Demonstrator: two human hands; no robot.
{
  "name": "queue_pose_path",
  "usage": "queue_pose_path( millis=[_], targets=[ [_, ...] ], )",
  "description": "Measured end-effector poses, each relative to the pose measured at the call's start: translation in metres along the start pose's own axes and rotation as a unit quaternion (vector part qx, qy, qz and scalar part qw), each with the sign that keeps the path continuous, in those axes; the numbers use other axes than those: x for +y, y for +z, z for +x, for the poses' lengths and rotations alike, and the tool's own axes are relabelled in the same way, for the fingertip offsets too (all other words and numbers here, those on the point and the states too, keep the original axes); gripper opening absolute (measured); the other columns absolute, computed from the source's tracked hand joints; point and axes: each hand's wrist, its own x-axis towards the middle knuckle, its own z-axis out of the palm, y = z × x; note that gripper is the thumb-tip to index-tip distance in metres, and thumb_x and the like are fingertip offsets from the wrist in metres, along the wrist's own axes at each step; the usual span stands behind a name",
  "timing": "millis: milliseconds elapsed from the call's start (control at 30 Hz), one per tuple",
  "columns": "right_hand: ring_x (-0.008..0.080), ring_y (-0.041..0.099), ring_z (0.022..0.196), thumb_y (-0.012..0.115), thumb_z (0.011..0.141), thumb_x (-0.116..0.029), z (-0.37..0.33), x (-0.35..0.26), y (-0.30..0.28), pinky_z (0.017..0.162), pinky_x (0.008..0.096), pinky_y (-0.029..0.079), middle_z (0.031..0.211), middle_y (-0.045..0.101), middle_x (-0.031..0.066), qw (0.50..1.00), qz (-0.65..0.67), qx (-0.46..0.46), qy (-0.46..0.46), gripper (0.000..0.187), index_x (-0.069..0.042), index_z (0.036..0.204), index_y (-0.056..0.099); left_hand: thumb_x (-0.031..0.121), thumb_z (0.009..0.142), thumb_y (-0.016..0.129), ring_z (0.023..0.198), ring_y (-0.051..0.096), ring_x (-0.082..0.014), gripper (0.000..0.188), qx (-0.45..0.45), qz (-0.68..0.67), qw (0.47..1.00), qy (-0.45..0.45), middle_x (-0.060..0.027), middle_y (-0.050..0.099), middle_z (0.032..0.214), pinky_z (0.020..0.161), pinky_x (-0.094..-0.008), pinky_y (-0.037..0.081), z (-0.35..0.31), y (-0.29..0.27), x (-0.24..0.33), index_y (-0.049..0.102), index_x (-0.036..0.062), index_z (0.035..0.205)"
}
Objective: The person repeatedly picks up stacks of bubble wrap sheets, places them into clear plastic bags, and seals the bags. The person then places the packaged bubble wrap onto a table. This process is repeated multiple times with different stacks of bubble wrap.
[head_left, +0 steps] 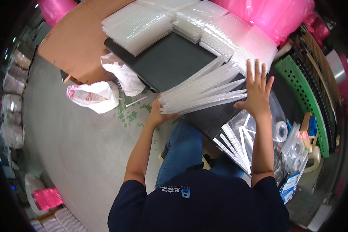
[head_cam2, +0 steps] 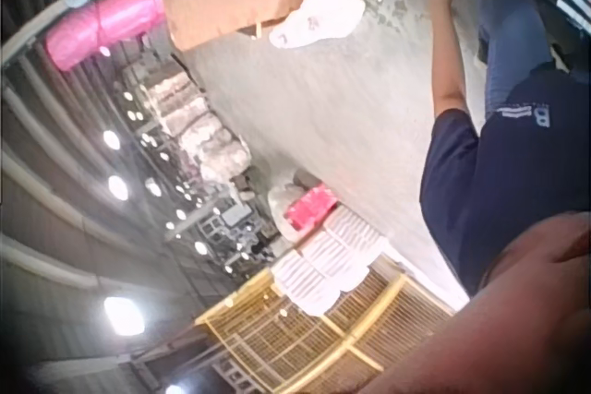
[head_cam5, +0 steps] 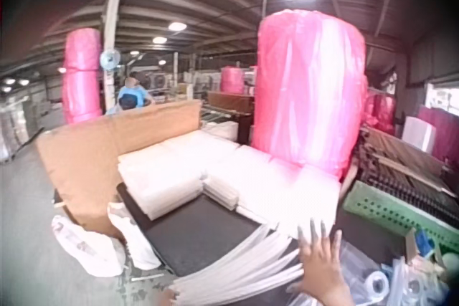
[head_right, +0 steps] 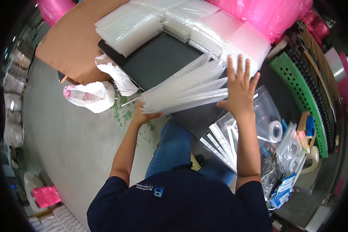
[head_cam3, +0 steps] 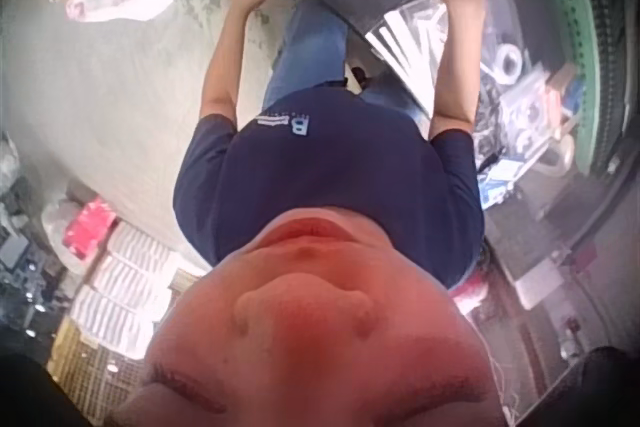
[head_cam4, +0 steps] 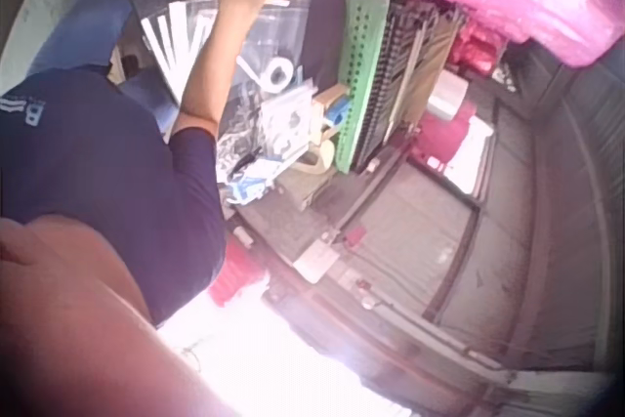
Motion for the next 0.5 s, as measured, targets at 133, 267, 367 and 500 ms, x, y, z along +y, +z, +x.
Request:
queue_pose_path(
  millis=[133, 267, 367, 500],
  targets=[
    [0.0327, 0.017, 0.139, 0.086, 0.043, -0.030, 0.011, -0.045, 0.025, 0.111, 0.0532, 0.014, 0.149, 0.023, 0.0106, 0.940, 0.093, -0.024, -0.328, 0.125, -0.017, 0.146, 0.018, 0.017, 0.051, 0.087, 0.108, 0.054, -0.0226, 0.083, 0.034, -0.080, 0.996, 0.015, -0.0089, 0.052, 0.121, 0.092, -0.0348, 0.044, 0.004, 0.003, 0.012, 0.047, 0.0060, 0.123],
    [0.0306, 0.031, 0.130, 0.085, 0.048, -0.029, 0.027, -0.060, 0.069, 0.108, 0.0451, 0.025, 0.133, 0.040, 0.0091, 0.937, 0.112, 0.021, -0.329, 0.106, -0.012, 0.138, 0.033, 0.022, 0.049, 0.090, 0.115, 0.048, -0.0285, 0.091, 0.228, -0.060, 0.961, 0.147, -0.0127, 0.050, 0.125, 0.096, -0.0389, 0.040, 0.004, 0.014, 0.017, 0.043, 0.0068, 0.126],
    [0.0297, 0.039, 0.122, 0.084, 0.050, -0.023, 0.023, -0.061, 0.067, 0.101, 0.0434, 0.032, 0.122, 0.046, 0.0096, 0.939, 0.140, 0.020, -0.314, 0.082, -0.009, 0.122, 0.046, 0.024, 0.053, 0.089, 0.118, 0.046, -0.0328, 0.087, 0.337, 0.066, 0.925, 0.166, -0.0159, 0.048, 0.127, 0.098, -0.0410, 0.038, -0.012, 0.029, 0.029, 0.043, 0.0068, 0.125],
    [0.0294, 0.043, 0.116, 0.085, 0.051, -0.023, 0.026, -0.066, 0.068, 0.099, 0.0432, 0.034, 0.119, 0.048, 0.0106, 0.944, 0.125, 0.040, -0.303, 0.083, -0.010, 0.123, 0.046, 0.018, 0.066, 0.082, 0.112, 0.049, -0.0316, 0.070, 0.406, 0.043, 0.902, 0.140, -0.0158, 0.051, 0.122, 0.094, -0.0393, 0.039, -0.028, 0.076, 0.030, 0.044, 0.0062, 0.123]
  ],
)
